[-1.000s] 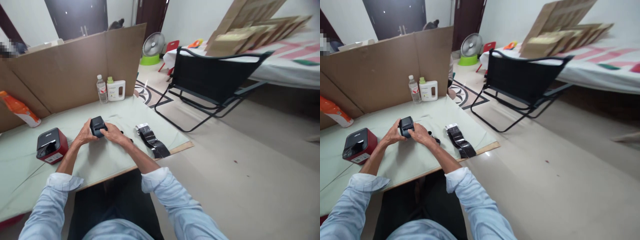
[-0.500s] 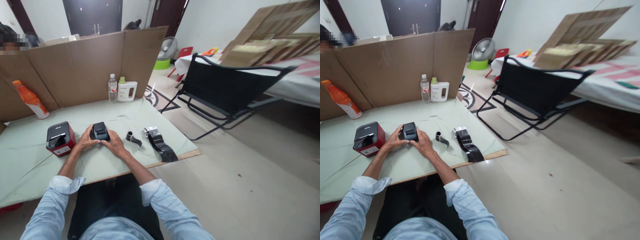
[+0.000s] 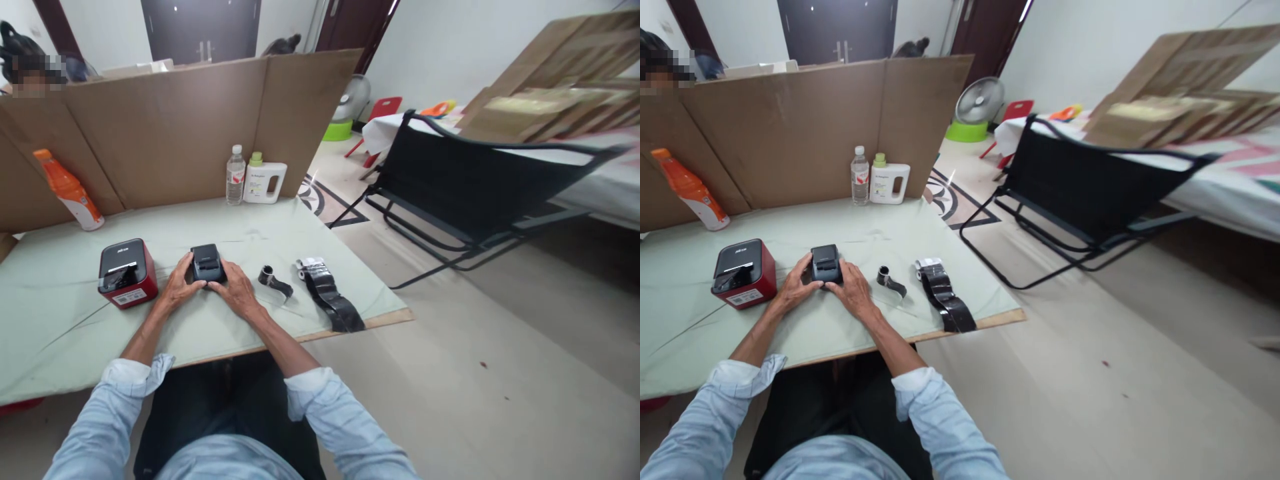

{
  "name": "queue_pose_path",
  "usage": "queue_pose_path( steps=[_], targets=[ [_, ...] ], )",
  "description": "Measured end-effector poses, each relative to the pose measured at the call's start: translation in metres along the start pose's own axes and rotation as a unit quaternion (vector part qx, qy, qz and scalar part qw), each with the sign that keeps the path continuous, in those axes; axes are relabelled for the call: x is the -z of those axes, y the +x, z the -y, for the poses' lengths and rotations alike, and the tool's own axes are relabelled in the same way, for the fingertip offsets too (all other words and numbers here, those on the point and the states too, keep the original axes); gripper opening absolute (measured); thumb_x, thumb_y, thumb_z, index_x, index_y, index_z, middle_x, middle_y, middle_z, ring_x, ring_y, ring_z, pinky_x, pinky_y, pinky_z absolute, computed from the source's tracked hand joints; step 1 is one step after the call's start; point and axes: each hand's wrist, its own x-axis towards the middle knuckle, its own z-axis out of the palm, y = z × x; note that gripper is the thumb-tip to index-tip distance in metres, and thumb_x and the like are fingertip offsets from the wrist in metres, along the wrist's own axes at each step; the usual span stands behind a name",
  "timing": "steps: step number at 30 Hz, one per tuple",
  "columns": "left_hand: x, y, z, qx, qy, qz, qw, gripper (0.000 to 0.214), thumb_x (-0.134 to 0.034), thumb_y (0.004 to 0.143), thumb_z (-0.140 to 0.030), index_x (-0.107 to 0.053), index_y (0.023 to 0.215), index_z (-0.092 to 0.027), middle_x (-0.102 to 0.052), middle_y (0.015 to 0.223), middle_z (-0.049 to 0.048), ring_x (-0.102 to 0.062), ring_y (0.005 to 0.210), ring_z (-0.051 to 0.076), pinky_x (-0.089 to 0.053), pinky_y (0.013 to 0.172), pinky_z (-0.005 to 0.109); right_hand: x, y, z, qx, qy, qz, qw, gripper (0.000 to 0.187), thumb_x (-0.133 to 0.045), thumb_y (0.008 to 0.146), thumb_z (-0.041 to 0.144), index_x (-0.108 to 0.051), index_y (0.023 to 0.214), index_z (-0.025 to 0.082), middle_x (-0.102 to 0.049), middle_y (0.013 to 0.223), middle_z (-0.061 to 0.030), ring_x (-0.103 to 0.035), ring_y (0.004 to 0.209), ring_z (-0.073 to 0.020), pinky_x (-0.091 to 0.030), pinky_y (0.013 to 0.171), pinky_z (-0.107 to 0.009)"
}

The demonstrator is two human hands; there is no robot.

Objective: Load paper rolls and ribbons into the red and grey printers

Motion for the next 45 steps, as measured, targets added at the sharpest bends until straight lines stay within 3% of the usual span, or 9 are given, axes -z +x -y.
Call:
queue_pose_path(
  steps=[17,20,23,26,28,34,37,41,45],
  targets=[
    [0.001,-0.005,-0.014,-0.002,0.035,-0.054,0.998,0.076,-0.082,0.078,-0.049,-0.063,0.144,-0.017,-0.058,0.156,0.019,-0.058,0.142,0.037,-0.05,0.119,0.054,-0.002,0.006,0.001,-0.015,0.021,0.001,1.0,0.072,-0.075,0.092,0.039,-0.049,0.157,0.023,-0.065,0.143,-0.0168,-0.061,0.134,-0.0332,-0.05,0.116,-0.052],
    [0.003,0.003,-0.012,0.027,-0.013,-0.076,0.997,0.064,-0.075,0.082,-0.052,-0.068,0.136,-0.018,-0.064,0.148,0.0164,-0.068,0.126,0.032,-0.059,0.104,0.047,0.001,0.009,0.006,-0.018,0.007,0.008,1.0,0.072,-0.075,0.092,0.038,-0.049,0.158,0.024,-0.065,0.143,-0.0163,-0.061,0.134,-0.0322,-0.05,0.116,-0.05],
    [0.006,0.021,-0.008,0.078,-0.05,-0.103,0.99,0.047,-0.069,0.085,-0.049,-0.073,0.12,-0.018,-0.076,0.117,0.0116,-0.073,0.1,0.026,-0.061,0.084,0.037,0.003,0.012,0.009,-0.029,-0.004,0.011,1.0,0.071,-0.077,0.092,0.038,-0.05,0.156,0.022,-0.065,0.143,-0.017,-0.061,0.134,-0.032,-0.05,0.116,-0.048],
    [0.01,0.041,-0.006,0.136,-0.084,-0.104,0.982,0.036,-0.071,0.081,-0.042,-0.072,0.107,-0.017,-0.072,0.086,0.0042,-0.066,0.074,0.019,-0.054,0.063,0.027,0.005,0.014,0.011,-0.033,-0.004,0.014,0.999,0.07,-0.077,0.092,0.038,-0.052,0.154,0.02,-0.064,0.143,-0.0175,-0.061,0.134,-0.0317,-0.049,0.117,-0.047],
    [0.013,0.051,-0.007,0.164,-0.117,-0.099,0.974,0.036,-0.073,0.078,-0.038,-0.07,0.106,-0.016,-0.07,0.082,0.0021,-0.062,0.067,0.016,-0.047,0.054,0.023,0.005,0.014,0.012,-0.031,0.001,0.015,0.999,0.069,-0.077,0.092,0.038,-0.052,0.154,0.022,-0.064,0.143,-0.0166,-0.061,0.133,-0.031,-0.049,0.116,-0.047],
    [0.019,0.054,-0.013,0.203,-0.225,-0.043,0.952,0.055,-0.077,0.075,-0.026,-0.067,0.128,-0.014,-0.074,0.098,0.0069,-0.06,0.062,0.012,-0.042,0.048,0.02,0.0,0.01,0.006,-0.024,0.022,0.001,0.999,0.069,-0.077,0.092,0.036,-0.052,0.154,0.022,-0.064,0.142,-0.0166,-0.061,0.132,-0.0317,-0.05,0.115,-0.049],
    [0.018,0.049,-0.013,0.209,-0.266,-0.037,0.94,0.06,-0.076,0.073,-0.02,-0.067,0.133,-0.015,-0.075,0.119,0.0121,-0.058,0.06,0.008,-0.04,0.045,0.019,-0.003,0.009,0.003,-0.02,0.024,-0.003,1.0,0.069,-0.077,0.091,0.036,-0.053,0.154,0.021,-0.065,0.14,-0.0173,-0.061,0.131,-0.033,-0.05,0.116,-0.051],
    [0.016,0.047,-0.013,0.213,-0.289,-0.039,0.933,0.065,-0.075,0.072,-0.014,-0.067,0.136,-0.018,-0.063,0.151,0.0159,-0.056,0.059,0.005,-0.039,0.042,0.017,-0.006,0.008,0.0,-0.011,0.025,-0.007,1.0,0.069,-0.076,0.092,0.037,-0.053,0.155,0.019,-0.065,0.142,-0.018,-0.061,0.132,-0.0331,-0.05,0.116,-0.051],
    [0.015,0.047,-0.013,0.223,-0.288,-0.039,0.93,0.069,-0.076,0.071,-0.01,-0.068,0.139,-0.02,-0.058,0.158,0.0173,-0.056,0.059,0.004,-0.039,0.041,0.016,-0.007,0.007,-0.003,-0.009,0.026,-0.009,1.0,0.071,-0.076,0.092,0.038,-0.051,0.157,0.022,-0.064,0.145,-0.0168,-0.061,0.134,-0.0335,-0.05,0.117,-0.053]
  ],
)
